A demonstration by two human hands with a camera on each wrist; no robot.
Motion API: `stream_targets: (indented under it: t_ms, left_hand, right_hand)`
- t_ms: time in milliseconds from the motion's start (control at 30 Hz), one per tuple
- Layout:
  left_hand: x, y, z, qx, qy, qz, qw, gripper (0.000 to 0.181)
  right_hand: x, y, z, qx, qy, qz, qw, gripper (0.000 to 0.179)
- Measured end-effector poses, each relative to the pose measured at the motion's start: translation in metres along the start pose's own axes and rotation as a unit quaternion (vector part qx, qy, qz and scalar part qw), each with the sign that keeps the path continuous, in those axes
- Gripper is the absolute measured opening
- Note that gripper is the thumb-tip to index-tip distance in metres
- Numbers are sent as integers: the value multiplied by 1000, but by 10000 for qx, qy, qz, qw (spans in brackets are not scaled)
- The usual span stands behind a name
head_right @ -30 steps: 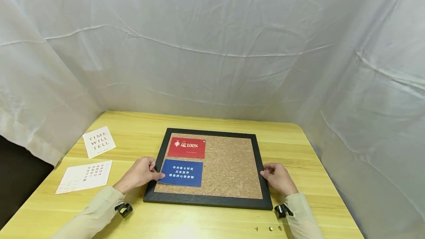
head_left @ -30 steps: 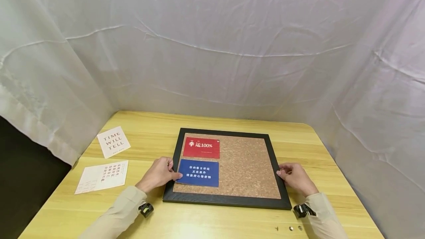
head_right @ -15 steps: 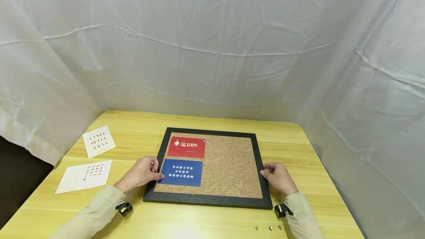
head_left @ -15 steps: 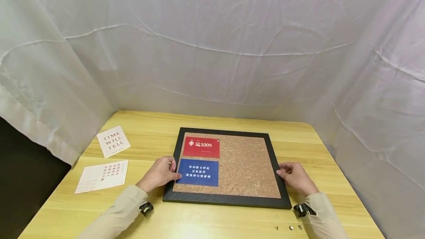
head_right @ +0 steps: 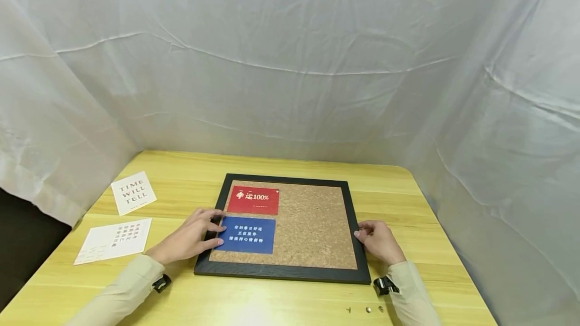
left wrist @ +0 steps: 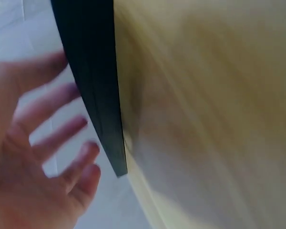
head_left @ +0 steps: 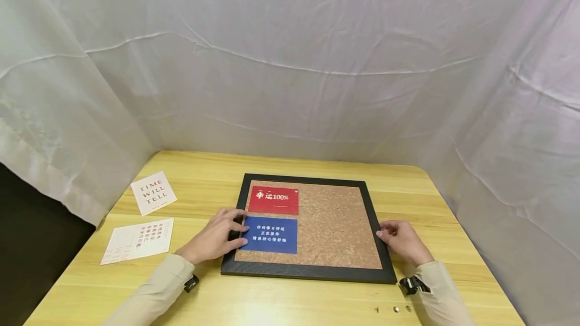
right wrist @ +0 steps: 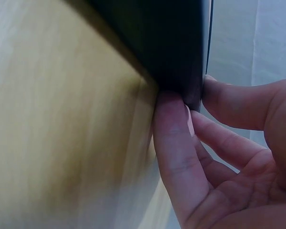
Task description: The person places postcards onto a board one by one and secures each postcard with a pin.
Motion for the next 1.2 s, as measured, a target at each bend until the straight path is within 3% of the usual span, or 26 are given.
stream_targets:
  t_ms: [200,500,733,1200]
  left_hand:
    - [1,-5,-5,385,180,240,9988,42]
    - [2,-4,-3,348,315,182,9987,45]
    - [3,-6,-2,253,420,306,9983,43]
    - [4,-10,-6,545,357,395,9971,46]
  right_hand:
    - [-1,0,0,57,161,62,9998,33]
    - [0,0,0,43,248,166,9995,34]
    - [1,0,0,46,221,168,9996,34]
    - [0,-1,1,54,331,168,9993,34]
Point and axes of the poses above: each hand's wrist, its own y-axis towards the middle knuckle, its own z-axis out of the palm, x = y × z, the point moved 3 cm from there along y, towards the middle knuckle, and after that the axes turned 4 degrees about x, right-handed, at the moved point
